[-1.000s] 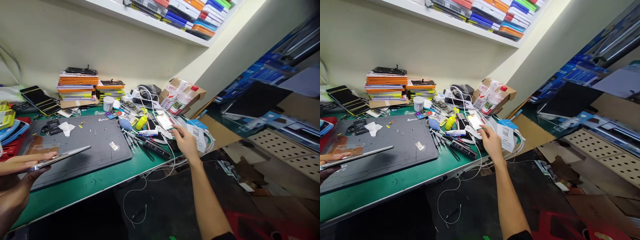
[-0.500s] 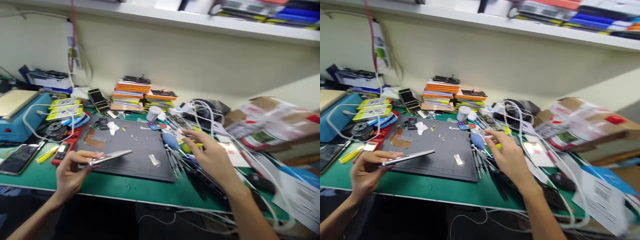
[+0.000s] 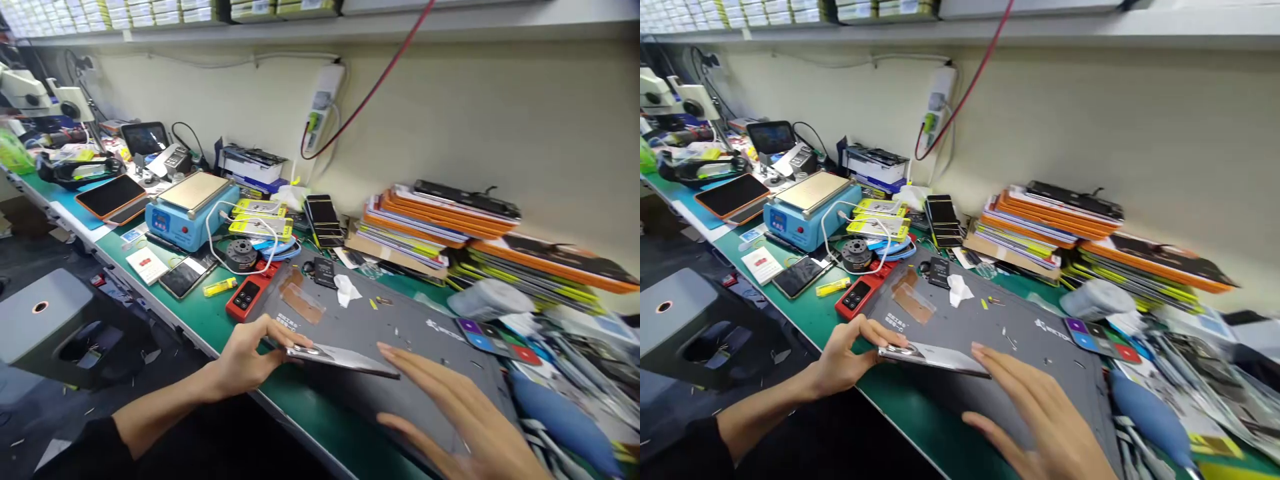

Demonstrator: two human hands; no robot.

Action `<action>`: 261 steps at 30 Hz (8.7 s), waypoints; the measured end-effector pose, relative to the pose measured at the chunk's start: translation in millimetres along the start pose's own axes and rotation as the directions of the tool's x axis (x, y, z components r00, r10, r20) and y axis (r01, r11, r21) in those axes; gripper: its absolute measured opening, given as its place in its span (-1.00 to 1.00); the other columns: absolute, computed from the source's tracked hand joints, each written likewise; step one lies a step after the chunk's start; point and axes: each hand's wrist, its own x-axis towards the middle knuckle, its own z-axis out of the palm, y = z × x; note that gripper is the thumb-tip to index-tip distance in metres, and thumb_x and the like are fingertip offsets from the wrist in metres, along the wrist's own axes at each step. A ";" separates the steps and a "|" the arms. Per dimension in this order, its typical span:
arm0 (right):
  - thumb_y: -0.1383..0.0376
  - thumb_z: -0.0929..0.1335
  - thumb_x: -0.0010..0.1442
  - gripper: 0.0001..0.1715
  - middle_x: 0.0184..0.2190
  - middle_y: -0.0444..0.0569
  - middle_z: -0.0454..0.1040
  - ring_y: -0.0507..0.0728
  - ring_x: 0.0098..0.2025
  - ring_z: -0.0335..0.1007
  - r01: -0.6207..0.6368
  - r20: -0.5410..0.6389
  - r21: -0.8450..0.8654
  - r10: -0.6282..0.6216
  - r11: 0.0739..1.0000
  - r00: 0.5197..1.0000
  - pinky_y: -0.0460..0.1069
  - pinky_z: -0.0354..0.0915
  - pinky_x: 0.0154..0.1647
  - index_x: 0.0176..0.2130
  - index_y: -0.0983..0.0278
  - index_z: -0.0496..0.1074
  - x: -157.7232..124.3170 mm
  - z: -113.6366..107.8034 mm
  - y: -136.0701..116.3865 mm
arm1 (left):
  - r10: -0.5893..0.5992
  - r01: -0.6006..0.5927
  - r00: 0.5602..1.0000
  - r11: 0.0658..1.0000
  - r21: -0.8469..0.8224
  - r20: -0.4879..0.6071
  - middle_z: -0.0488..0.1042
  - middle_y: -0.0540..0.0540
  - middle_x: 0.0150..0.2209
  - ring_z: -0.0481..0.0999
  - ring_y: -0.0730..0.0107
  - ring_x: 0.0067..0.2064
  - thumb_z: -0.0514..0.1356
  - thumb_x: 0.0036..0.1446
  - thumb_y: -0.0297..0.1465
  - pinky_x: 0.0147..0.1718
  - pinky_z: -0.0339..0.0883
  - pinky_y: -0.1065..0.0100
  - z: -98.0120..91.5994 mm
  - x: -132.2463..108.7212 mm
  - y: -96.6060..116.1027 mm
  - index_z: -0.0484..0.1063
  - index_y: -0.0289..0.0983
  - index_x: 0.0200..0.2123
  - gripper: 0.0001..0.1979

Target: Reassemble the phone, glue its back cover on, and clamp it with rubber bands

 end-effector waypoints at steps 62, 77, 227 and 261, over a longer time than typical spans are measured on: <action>0.17 0.48 0.37 -0.83 -0.36 -0.11 0.63 0.16 -0.29 0.61 -0.568 -0.349 0.219 0.607 0.793 0.714 0.07 0.64 -0.14 -0.05 -0.05 0.68 -155.8 86.5 -140.6 | -0.754 0.657 0.628 0.646 -0.388 -0.191 0.73 0.01 -0.37 0.70 0.30 -0.33 0.72 -0.48 -0.12 -0.28 0.67 0.37 -12.7 83.7 12.4 0.63 -0.27 -0.30 -0.35; 0.01 0.43 0.46 -0.58 -0.05 0.00 0.60 0.13 -0.10 0.60 -0.502 0.039 0.864 0.990 0.033 0.133 0.10 0.59 -0.07 0.05 0.29 0.53 -176.5 156.2 -110.9 | -0.630 0.530 0.666 0.776 -0.342 -0.399 0.73 0.04 -0.37 0.65 0.32 -0.36 0.62 -0.37 -0.26 -0.33 0.67 0.33 -27.6 21.5 58.6 0.67 -0.23 -0.36 -0.57; 0.35 0.52 0.34 -0.81 -0.24 -0.12 0.71 0.12 -0.18 0.56 -0.520 0.024 0.584 0.627 0.623 0.779 0.08 0.44 -0.10 -0.14 0.03 0.74 42.7 -31.6 -73.1 | -0.546 0.281 0.711 0.798 0.534 0.443 0.70 -0.04 -0.37 0.61 0.25 -0.32 0.32 0.32 -0.20 -0.35 0.30 0.41 30.7 74.0 77.2 0.72 -0.30 -0.18 -0.72; 0.30 0.51 0.34 -0.87 -0.35 -0.11 0.66 0.10 -0.28 0.52 -0.562 0.156 0.619 0.615 0.549 0.773 0.04 0.40 -0.22 -0.24 0.09 0.73 57.7 -39.5 -74.0 | -0.586 0.355 0.707 0.778 0.519 0.395 0.66 0.01 -0.41 0.59 0.30 -0.34 0.34 0.27 -0.18 -0.36 0.27 0.42 21.9 73.3 78.9 0.73 -0.29 -0.25 -0.71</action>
